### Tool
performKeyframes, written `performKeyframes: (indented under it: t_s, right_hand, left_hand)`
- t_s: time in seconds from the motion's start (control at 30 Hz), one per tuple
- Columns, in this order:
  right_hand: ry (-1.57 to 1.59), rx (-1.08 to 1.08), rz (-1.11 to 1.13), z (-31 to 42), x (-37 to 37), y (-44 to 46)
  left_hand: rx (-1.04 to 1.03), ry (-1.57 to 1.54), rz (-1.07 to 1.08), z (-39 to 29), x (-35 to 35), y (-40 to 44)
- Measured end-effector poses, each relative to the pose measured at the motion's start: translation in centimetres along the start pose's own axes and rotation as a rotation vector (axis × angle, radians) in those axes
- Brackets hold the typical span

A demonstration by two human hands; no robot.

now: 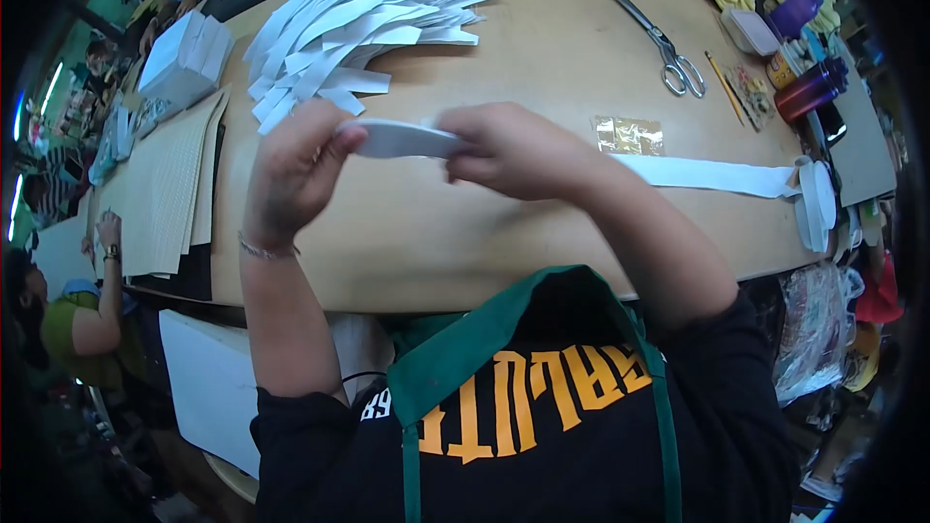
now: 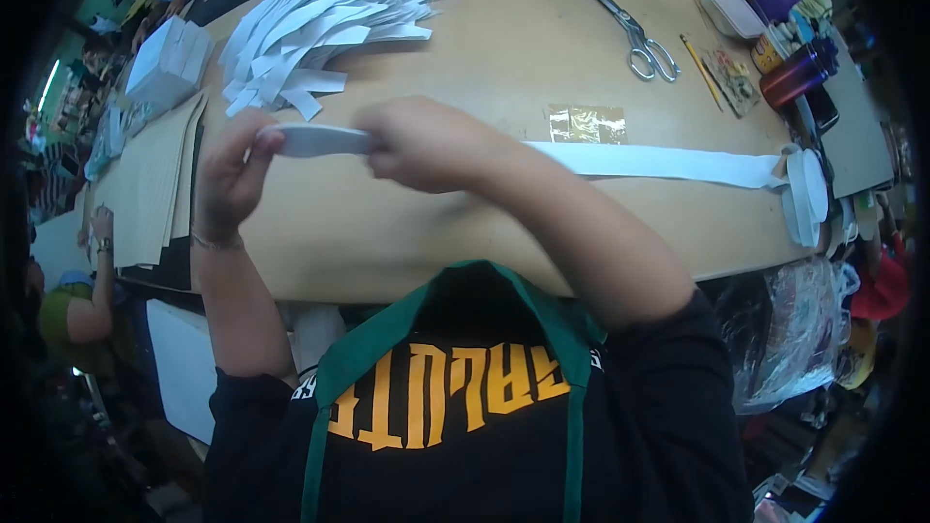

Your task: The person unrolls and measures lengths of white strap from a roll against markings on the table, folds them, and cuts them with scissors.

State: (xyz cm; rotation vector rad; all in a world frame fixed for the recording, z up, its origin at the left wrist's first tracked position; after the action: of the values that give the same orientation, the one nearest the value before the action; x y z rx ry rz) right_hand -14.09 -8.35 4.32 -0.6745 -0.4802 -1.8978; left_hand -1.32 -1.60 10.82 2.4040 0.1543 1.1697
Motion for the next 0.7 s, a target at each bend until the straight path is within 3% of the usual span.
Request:
performKeyframes:
  t_s: [0.07,0.17,0.27,0.37,0.4,0.43,0.53,0.57,0.7]
  right_hand:
    - [0.258,-0.187,0.190,-2.8,0.1,-3.2]
    - [0.229,-0.361,0.304,-6.4,3.0,-10.1]
    - [0.122,-0.626,0.213,-11.7,8.2,-18.0]
    - [-0.050,-0.799,-0.037,-16.8,14.9,-26.4]
    - [-0.045,-0.782,-0.153,-19.0,17.0,-29.3]
    - [-0.165,-0.869,-0.122,-20.1,18.8,-31.4]
    - [-0.786,-1.021,0.010,-19.3,20.3,-32.8]
    - [-0.825,-1.172,0.155,-16.4,19.0,-30.8]
    - [-0.070,-0.076,-0.145,-8.2,14.1,-16.3]
  left_hand:
    - [0.082,-0.131,0.004,2.5,0.5,0.3]
    - [0.158,-0.318,-0.052,7.0,0.3,1.0]
    - [0.171,-0.356,-0.094,9.0,-1.4,2.0]
    - [0.162,-0.395,-0.144,9.8,-4.1,2.4]
    - [0.049,-0.314,-0.182,8.7,-5.1,2.7]
    - [-0.061,-0.233,-0.223,7.1,-6.4,2.9]
    - [-0.347,0.137,-0.298,0.3,-8.4,3.7]
    - [-0.473,0.226,-0.266,-2.2,-8.4,4.1]
    - [-0.784,0.403,-0.231,-8.9,-7.1,5.1]
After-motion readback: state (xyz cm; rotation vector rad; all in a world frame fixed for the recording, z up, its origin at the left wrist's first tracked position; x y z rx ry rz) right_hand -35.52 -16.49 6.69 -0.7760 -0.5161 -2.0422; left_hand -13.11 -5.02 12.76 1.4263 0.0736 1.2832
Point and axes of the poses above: each hand's wrist, its own y-axis towards the middle knuckle, its own x-axis out of the back of the hand, z = x × y, the point moved 8 cm from there along y, towards the middle knuckle, and after that the axes turned 6 degrees about x, right-handed, at the moved point
